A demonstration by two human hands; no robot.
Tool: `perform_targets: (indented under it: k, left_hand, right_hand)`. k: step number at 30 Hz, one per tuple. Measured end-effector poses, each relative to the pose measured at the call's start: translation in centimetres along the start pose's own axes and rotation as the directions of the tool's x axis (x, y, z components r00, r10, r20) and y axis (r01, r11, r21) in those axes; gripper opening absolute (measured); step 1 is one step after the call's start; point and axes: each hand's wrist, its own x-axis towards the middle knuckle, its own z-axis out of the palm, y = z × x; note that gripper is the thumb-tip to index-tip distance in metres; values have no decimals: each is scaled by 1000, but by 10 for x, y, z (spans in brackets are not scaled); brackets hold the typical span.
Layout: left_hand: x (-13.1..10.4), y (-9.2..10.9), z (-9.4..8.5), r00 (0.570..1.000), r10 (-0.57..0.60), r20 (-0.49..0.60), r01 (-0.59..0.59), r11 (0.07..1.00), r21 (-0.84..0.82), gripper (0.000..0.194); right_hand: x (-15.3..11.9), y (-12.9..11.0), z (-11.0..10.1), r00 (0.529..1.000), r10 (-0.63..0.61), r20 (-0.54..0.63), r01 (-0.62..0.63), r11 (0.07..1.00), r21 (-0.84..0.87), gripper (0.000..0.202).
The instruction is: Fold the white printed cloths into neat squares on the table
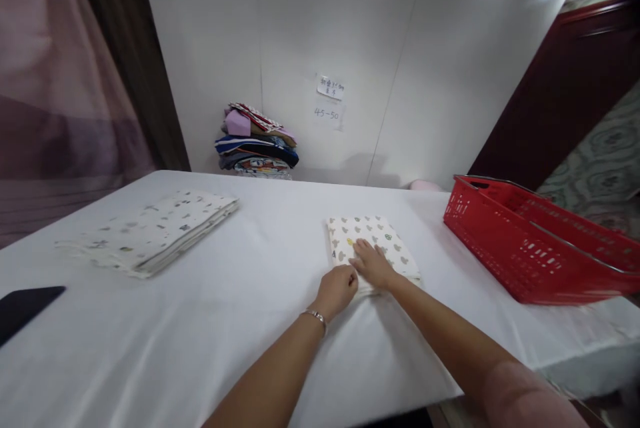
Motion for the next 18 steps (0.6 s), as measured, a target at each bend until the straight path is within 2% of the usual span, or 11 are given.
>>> perform_targets:
  k: [3, 5, 6, 8, 9, 11, 13, 15, 18]
  left_hand:
    - [-1, 0, -2, 1000, -17, -4, 16, 1000, -23, 14]
    - [-2, -1, -2, 1000, -29, -1, 29, 999, -38, 13]
    - [-2, -1, -2, 999, -38, -1, 38, 998, -47, 13]
    - [-2, -1, 0, 998, -58, -3, 58, 995, -80, 13]
    - [-2, -2, 1, 997, -72, -11, 70, 992, -107, 13]
    - [-1, -4, 3, 992, -116, -56, 105, 979, -172, 14]
    - [1, -9, 3, 971, -194, -138, 159, 960, -228, 15]
    - [2, -13, 3, 936, -276, -216, 221, 944, -246, 24]
    - [3, -16, -1, 915, -345, -210, 296, 926, -233, 43]
  right_hand:
    - [-14, 17, -5, 1000, 18, -10, -18, 1000, 10, 58]
    - [-22, 35, -9, 991, 90, -103, -88, 996, 24, 57]
    - [-26, 46, -11, 973, 167, -158, -158, 985, 67, 57]
    - [-36, 70, -14, 902, 375, -214, -325, 916, 233, 58]
    - [-41, 81, -15, 857, 473, -202, -398, 859, 323, 59]
    - [-49, 98, -17, 793, 589, -154, -485, 764, 427, 62]
    - [-53, 107, -18, 775, 620, -123, -514, 732, 448, 65]
    - [-52, 109, -20, 772, 626, -109, -522, 723, 453, 66]
    - [-46, 108, -22, 772, 628, -98, -538, 728, 424, 69]
